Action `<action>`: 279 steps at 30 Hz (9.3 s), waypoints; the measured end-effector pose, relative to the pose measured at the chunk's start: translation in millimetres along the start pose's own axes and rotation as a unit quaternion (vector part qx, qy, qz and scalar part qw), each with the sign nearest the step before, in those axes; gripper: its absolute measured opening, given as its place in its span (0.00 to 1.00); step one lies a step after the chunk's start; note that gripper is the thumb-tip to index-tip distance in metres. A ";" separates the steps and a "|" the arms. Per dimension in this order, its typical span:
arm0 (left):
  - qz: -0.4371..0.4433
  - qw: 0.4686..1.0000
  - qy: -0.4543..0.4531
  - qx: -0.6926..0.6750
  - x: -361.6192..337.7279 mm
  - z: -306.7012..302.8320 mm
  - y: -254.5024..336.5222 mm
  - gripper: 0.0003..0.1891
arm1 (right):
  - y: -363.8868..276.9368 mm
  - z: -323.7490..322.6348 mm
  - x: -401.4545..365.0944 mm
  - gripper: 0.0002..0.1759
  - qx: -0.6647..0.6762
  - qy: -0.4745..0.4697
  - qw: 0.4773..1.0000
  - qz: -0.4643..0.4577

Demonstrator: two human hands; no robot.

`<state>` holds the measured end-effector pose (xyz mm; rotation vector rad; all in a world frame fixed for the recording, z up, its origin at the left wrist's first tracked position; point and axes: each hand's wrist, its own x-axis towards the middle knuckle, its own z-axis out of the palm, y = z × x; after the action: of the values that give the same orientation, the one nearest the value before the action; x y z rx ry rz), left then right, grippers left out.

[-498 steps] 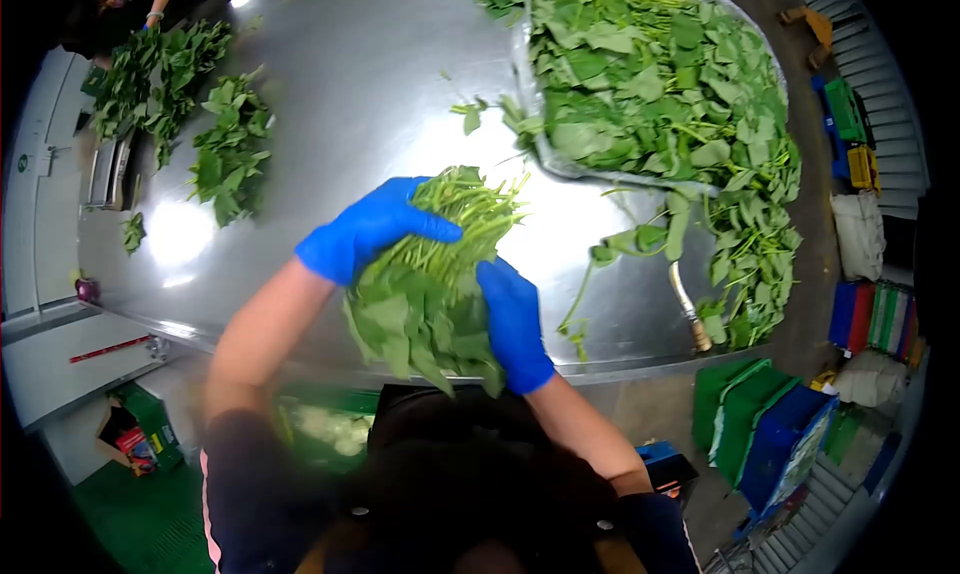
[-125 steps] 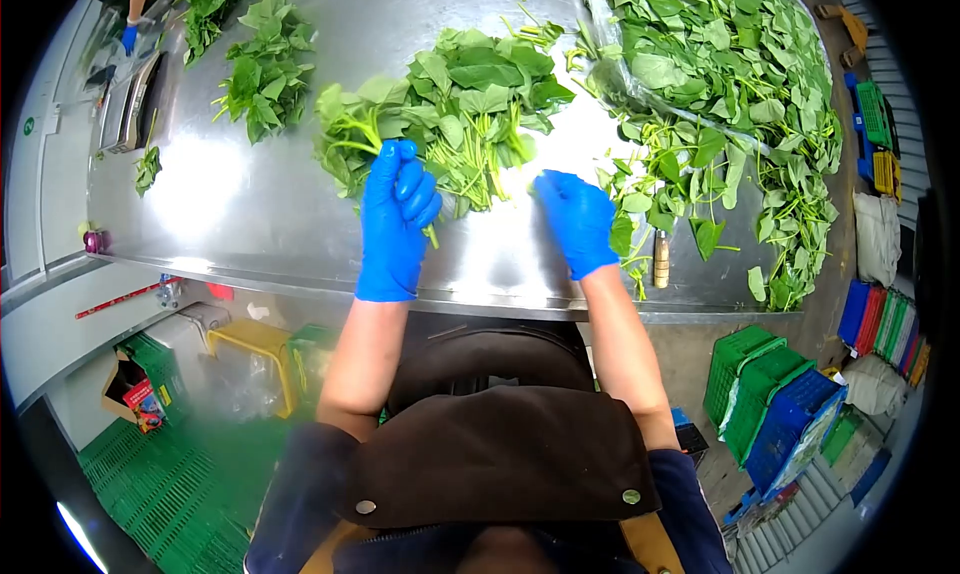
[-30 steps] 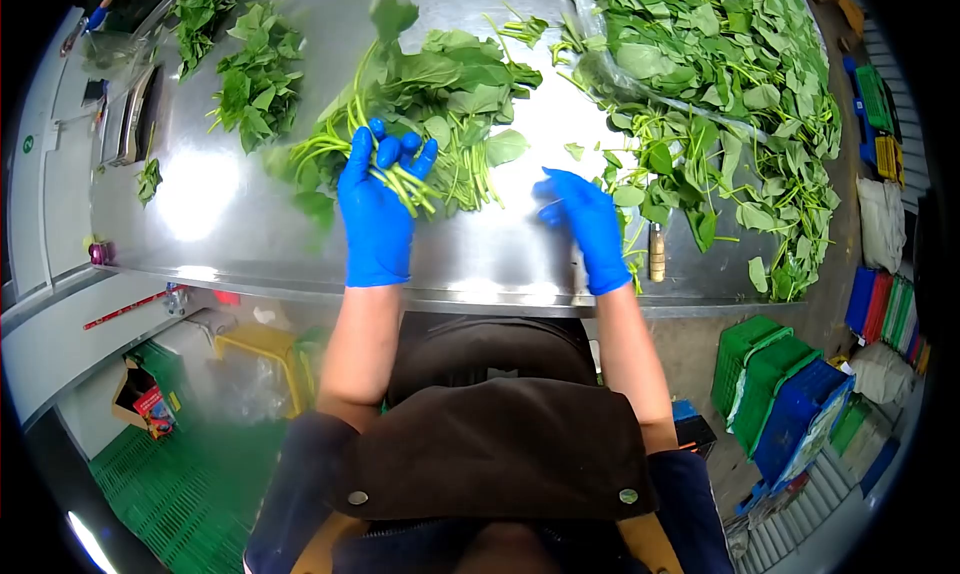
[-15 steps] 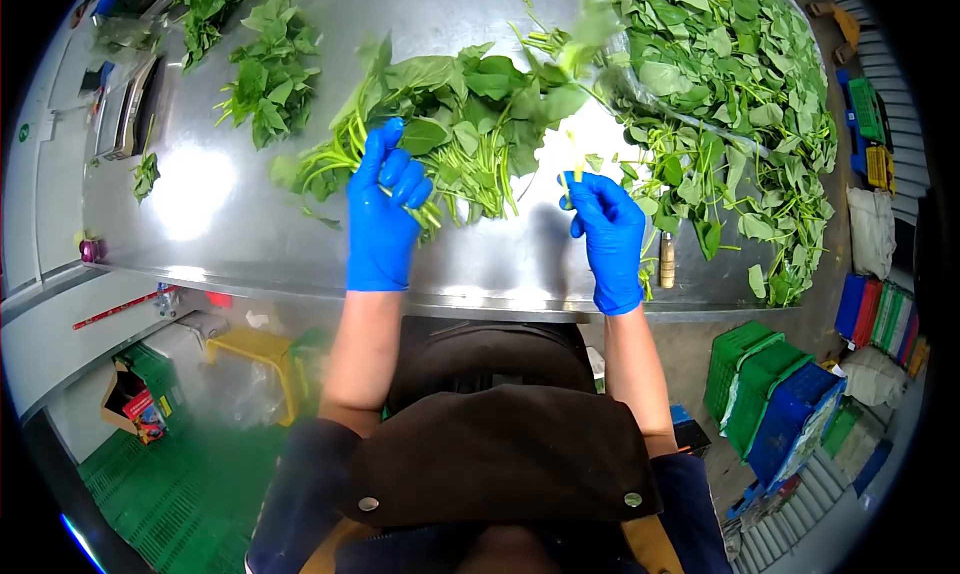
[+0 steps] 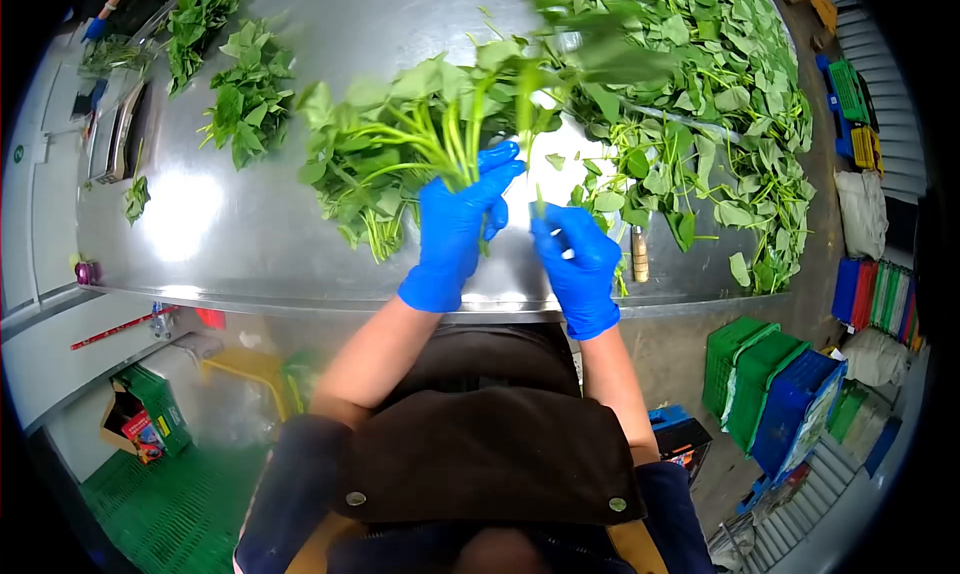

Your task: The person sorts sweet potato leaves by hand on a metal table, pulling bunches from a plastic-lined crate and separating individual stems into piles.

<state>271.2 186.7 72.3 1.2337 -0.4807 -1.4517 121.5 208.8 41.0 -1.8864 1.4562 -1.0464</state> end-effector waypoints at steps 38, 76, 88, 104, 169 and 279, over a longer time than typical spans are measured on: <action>0.026 0.994 0.049 -0.094 15.7 -24.0 -13.6 0.08 | 4.2 26.8 27.1 0.19 0.573 0.053 0.751 0.325; -0.026 0.957 -0.018 -0.288 -7.8 -52.9 5.9 0.17 | 45.4 -24.9 16.0 0.11 0.237 -0.148 0.909 0.308; -0.022 0.990 0.081 -0.116 -28.4 4.4 -45.7 0.18 | 42.5 -44.5 -0.7 0.16 0.449 -0.162 0.842 0.251; -0.042 0.996 0.040 -0.062 -32.0 -17.3 -50.5 0.16 | 11.4 6.7 -22.2 0.09 0.447 -0.122 0.848 0.258; -0.036 0.992 -0.001 0.124 -22.3 -0.7 -45.5 0.07 | 22.5 -3.2 20.4 0.07 0.416 -0.092 0.852 0.303; 0.026 0.993 0.076 -0.083 -9.0 -39.2 -11.9 0.06 | 21.1 16.1 20.5 0.10 0.409 -0.100 0.891 0.166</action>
<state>298.2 211.2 51.5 1.1802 -0.2813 -1.3138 125.7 182.6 20.6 -1.0558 0.9376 -1.0301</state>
